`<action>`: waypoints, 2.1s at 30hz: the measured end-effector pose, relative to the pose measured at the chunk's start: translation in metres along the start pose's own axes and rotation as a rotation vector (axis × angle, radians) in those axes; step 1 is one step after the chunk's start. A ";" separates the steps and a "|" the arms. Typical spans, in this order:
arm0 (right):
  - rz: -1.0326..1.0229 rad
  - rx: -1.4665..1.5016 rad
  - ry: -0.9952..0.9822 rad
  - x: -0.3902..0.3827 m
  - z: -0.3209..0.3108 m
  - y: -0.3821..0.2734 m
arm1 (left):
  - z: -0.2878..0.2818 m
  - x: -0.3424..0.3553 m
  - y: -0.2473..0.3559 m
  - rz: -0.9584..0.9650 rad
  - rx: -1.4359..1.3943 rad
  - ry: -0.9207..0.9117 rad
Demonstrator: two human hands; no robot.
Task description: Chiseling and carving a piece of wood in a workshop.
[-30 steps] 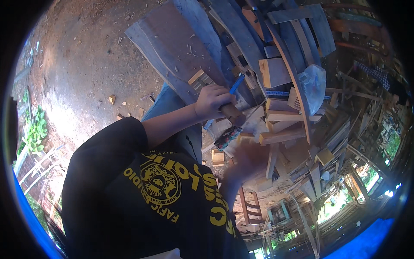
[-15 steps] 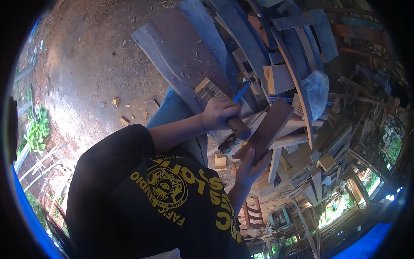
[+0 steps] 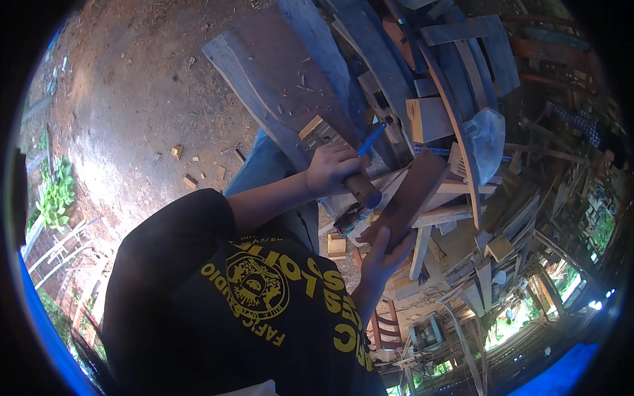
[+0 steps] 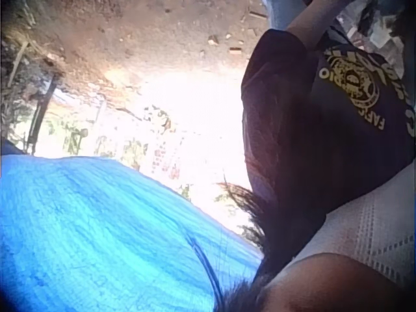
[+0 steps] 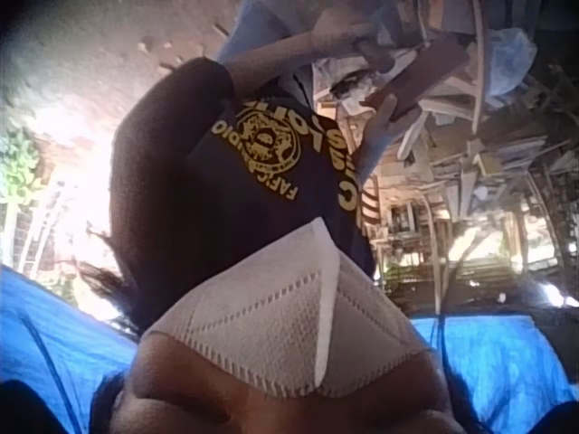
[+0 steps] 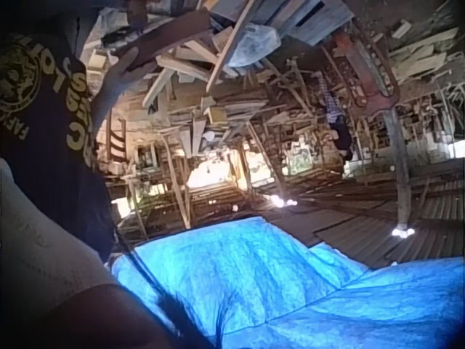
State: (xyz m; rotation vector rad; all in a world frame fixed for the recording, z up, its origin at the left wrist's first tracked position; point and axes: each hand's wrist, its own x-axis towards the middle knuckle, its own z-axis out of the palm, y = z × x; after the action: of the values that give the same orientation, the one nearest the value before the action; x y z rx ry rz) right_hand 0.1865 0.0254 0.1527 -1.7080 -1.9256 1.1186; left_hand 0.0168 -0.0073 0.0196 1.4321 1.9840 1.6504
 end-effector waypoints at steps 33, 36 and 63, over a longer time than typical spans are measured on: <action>-0.214 -0.085 0.046 -0.002 -0.018 0.002 | 0.001 -0.001 0.003 -0.012 -0.070 0.011; -0.364 0.294 0.284 -0.003 -0.029 -0.028 | 0.001 0.001 0.003 -0.012 -0.062 0.014; -0.589 0.425 0.318 -0.027 -0.030 -0.036 | -0.004 0.005 -0.003 -0.051 -0.129 0.018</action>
State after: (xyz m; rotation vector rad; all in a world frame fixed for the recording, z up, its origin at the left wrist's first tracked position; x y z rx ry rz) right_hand 0.1893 0.0111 0.2051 -0.9348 -1.6694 0.8770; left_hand 0.0100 -0.0056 0.0201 1.3148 1.8698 1.7401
